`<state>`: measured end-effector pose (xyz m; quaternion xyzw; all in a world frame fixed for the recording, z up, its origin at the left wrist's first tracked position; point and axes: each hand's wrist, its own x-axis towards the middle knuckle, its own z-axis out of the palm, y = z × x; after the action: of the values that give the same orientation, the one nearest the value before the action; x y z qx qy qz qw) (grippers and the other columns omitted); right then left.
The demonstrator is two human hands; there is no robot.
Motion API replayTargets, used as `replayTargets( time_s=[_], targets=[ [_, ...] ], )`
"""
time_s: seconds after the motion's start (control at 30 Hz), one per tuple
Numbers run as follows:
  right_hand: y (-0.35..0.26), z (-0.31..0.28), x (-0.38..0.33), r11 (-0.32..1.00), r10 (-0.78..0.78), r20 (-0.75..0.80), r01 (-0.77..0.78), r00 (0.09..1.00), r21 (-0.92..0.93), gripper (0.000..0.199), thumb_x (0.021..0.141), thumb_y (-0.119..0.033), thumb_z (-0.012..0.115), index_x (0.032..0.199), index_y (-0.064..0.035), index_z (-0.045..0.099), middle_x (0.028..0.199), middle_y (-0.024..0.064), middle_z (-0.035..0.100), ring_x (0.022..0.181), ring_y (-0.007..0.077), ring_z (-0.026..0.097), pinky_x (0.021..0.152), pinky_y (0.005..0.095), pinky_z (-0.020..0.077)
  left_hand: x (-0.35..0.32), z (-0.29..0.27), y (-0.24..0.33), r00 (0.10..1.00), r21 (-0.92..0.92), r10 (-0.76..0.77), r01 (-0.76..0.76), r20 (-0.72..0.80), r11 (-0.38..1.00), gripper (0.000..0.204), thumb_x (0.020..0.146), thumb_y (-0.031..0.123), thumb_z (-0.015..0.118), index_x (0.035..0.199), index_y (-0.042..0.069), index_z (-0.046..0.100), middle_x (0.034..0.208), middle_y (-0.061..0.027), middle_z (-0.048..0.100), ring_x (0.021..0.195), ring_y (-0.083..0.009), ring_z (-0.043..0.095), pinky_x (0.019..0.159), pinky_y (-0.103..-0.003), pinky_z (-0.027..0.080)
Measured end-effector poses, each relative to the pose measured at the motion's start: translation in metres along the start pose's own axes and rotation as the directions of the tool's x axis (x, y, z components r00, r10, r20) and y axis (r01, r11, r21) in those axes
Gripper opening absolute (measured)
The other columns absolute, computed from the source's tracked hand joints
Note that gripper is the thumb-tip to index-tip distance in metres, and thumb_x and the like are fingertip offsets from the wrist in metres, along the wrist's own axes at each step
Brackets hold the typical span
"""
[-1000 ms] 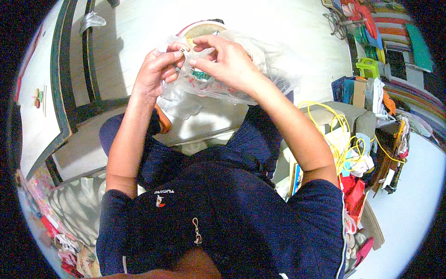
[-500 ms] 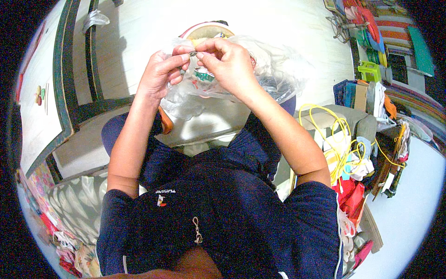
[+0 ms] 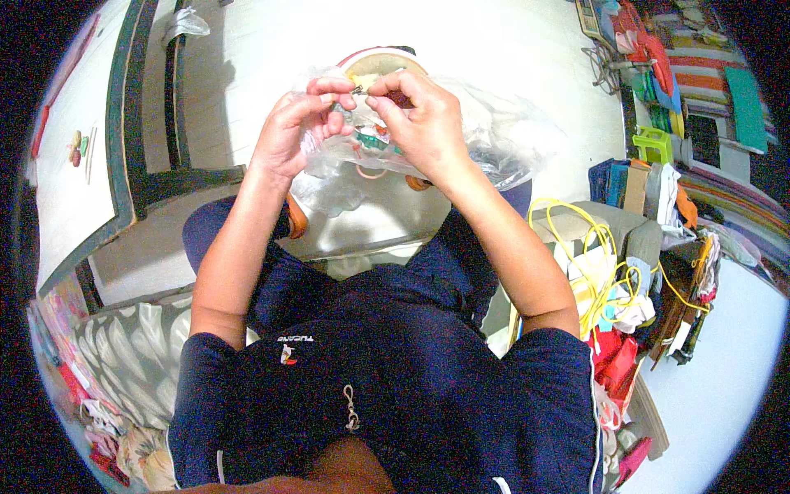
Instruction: The person sits cross-legged on the floor and sorts small items from a plastic bag into a bucket. They pick up various small objects, including a wooden stick and colorful pieces, and place them into the bucket or on a nearby table.
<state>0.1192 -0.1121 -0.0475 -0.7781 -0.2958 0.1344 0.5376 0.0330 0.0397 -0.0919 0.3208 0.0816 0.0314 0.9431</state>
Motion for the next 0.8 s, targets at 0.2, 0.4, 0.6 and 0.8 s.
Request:
replayTargets(
  time_s=[0.2,0.4,0.6,0.8],
  targets=[
    [-0.013,0.009,0.006,0.981,0.140,0.113,-0.153,0.984,0.120,0.013,0.083,-0.008,0.060,0.094,-0.0021,0.057,0.082,0.0055,0.062,0.073,0.0101,0.060,0.058,0.0229,0.0520,-0.009,-0.006,0.006,0.996,-0.005,0.085,-0.085,-0.004,0.996,0.031,0.080,0.006,0.052,0.108,-0.006,0.053,0.096,-0.0129,0.058,0.066,-0.0132,0.056,0.078,-0.032,0.051],
    [-0.025,0.029,0.013,0.612,0.417,0.323,-0.525,0.850,0.591,0.012,0.085,-0.018,0.059,0.091,-0.0090,0.053,0.089,0.0022,0.058,0.085,0.0120,0.056,0.073,0.0287,0.0474,-0.022,-0.010,0.016,0.983,-0.024,0.176,-0.177,-0.062,0.984,0.032,0.081,0.007,0.054,0.111,-0.002,0.052,0.105,-0.0137,0.058,0.057,-0.0092,0.051,0.066,-0.027,0.050],
    [-0.038,0.056,0.009,0.564,0.340,0.427,-0.545,0.838,0.620,0.011,0.083,-0.014,0.061,0.091,-0.0092,0.055,0.092,0.0011,0.056,0.089,0.0124,0.053,0.082,0.0311,0.0416,-0.031,-0.016,0.023,0.958,-0.097,0.270,-0.280,-0.098,0.955,0.029,0.083,0.006,0.051,0.111,-0.001,0.051,0.107,-0.0139,0.058,0.049,-0.0067,0.044,0.056,-0.024,0.046],
    [-0.035,0.069,0.009,0.694,0.278,0.402,-0.471,0.873,0.544,0.012,0.083,-0.013,0.060,0.090,-0.0055,0.055,0.089,0.0026,0.057,0.083,0.0114,0.054,0.079,0.0282,0.0430,-0.038,-0.015,0.030,0.965,-0.182,0.257,-0.262,-0.052,0.948,0.030,0.084,0.005,0.051,0.113,-0.002,0.050,0.112,-0.0171,0.056,0.052,-0.0066,0.044,0.056,-0.023,0.044]
  ],
)
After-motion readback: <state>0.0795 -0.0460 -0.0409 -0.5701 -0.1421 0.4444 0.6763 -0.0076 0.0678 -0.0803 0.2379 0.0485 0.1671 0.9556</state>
